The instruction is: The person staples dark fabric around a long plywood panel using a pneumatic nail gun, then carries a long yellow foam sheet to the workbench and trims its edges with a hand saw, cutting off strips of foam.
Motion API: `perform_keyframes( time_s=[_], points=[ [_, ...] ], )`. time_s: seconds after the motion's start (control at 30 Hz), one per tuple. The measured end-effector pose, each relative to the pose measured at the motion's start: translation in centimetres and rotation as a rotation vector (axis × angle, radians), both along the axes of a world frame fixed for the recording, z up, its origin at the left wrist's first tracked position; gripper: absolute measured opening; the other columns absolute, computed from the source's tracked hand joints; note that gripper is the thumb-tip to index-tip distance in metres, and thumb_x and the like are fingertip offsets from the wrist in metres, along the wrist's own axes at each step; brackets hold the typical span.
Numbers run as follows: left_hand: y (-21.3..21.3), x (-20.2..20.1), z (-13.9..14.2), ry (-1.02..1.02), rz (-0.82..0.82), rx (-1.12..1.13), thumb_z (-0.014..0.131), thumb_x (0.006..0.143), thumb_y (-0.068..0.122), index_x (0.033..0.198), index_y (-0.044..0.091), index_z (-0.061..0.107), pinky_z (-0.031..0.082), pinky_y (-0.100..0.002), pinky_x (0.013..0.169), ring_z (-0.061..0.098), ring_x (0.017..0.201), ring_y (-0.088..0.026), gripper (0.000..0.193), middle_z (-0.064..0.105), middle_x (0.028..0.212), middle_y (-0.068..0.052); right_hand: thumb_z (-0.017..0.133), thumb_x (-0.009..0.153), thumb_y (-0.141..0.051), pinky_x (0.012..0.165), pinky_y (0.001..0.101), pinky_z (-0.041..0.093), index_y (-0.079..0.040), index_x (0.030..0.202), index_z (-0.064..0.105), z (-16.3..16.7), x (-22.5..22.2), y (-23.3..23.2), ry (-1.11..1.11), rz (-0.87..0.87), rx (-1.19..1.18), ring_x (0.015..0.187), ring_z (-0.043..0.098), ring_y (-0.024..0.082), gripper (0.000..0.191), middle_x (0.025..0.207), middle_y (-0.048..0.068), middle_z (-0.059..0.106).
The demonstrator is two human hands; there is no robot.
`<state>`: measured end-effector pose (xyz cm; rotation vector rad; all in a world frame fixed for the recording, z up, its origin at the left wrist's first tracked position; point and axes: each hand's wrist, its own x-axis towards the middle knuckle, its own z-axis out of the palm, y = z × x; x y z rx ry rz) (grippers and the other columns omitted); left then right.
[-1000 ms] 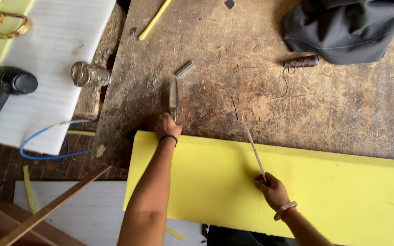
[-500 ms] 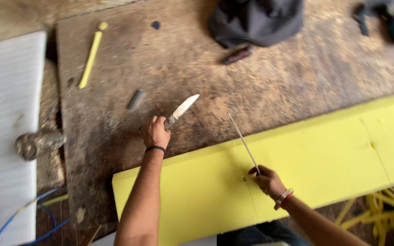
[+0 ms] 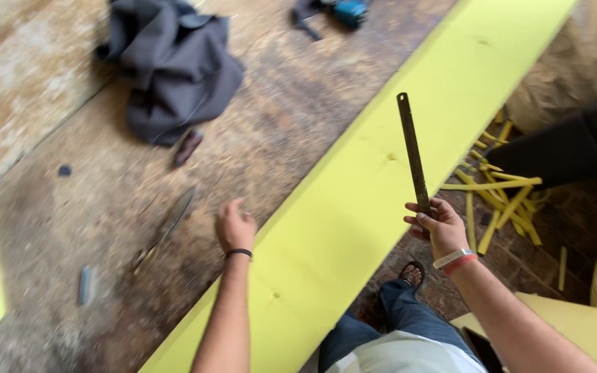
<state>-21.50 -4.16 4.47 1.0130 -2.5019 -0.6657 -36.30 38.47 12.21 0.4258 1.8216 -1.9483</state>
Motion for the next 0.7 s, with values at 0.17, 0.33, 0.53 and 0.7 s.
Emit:
perform_keyframes(
  time_s=[0.17,0.33,0.53,0.7],
  points=[
    [17.4,-10.8,2.5,0.124,-0.291,0.110,0.076,0.078,0.008,0.122,0.009,0.066,0.047,-0.044,0.104,0.059,0.122,-0.034,0.045,0.065,0.127,-0.013,0.059,0.099,-0.003,0.064,0.0317,0.056,-0.010,0.125,0.062,-0.6,-6.5,10.6,-0.022,-0.206,-0.102,0.079,0.070,0.015,0.028,0.106,0.006,0.076],
    [28.4,-19.6,4.7,0.067,-0.316,0.257,0.077,0.081,0.012,0.119,0.011,0.068,0.048,-0.041,0.105,0.060,0.122,-0.031,0.039,0.067,0.126,-0.011,0.062,0.098,-0.002,0.061,0.0264,0.052,-0.012,0.125,0.066,-0.1,-14.3,21.5,0.013,-0.200,-0.161,0.074,0.068,0.011,0.029,0.104,0.005,0.076],
    [36.0,-27.5,3.8,-0.030,-0.340,0.336,0.076,0.082,0.017,0.118,0.013,0.071,0.049,-0.040,0.105,0.061,0.122,-0.030,0.037,0.067,0.127,-0.011,0.062,0.099,-0.002,0.067,0.0249,0.057,-0.009,0.115,0.059,1.5,-18.3,30.5,0.120,-0.351,-0.232,0.077,0.071,0.012,0.017,0.109,0.007,0.076],
    [40.3,-35.6,2.5,-0.120,-0.395,0.354,0.076,0.082,0.019,0.120,0.013,0.070,0.048,-0.041,0.105,0.061,0.123,-0.029,0.039,0.066,0.129,-0.011,0.060,0.100,-0.006,0.053,0.0237,0.049,-0.013,0.117,0.056,1.8,-21.8,35.1,0.091,-0.448,-0.247,0.068,0.066,0.010,0.019,0.098,0.006,0.075]
  ],
)
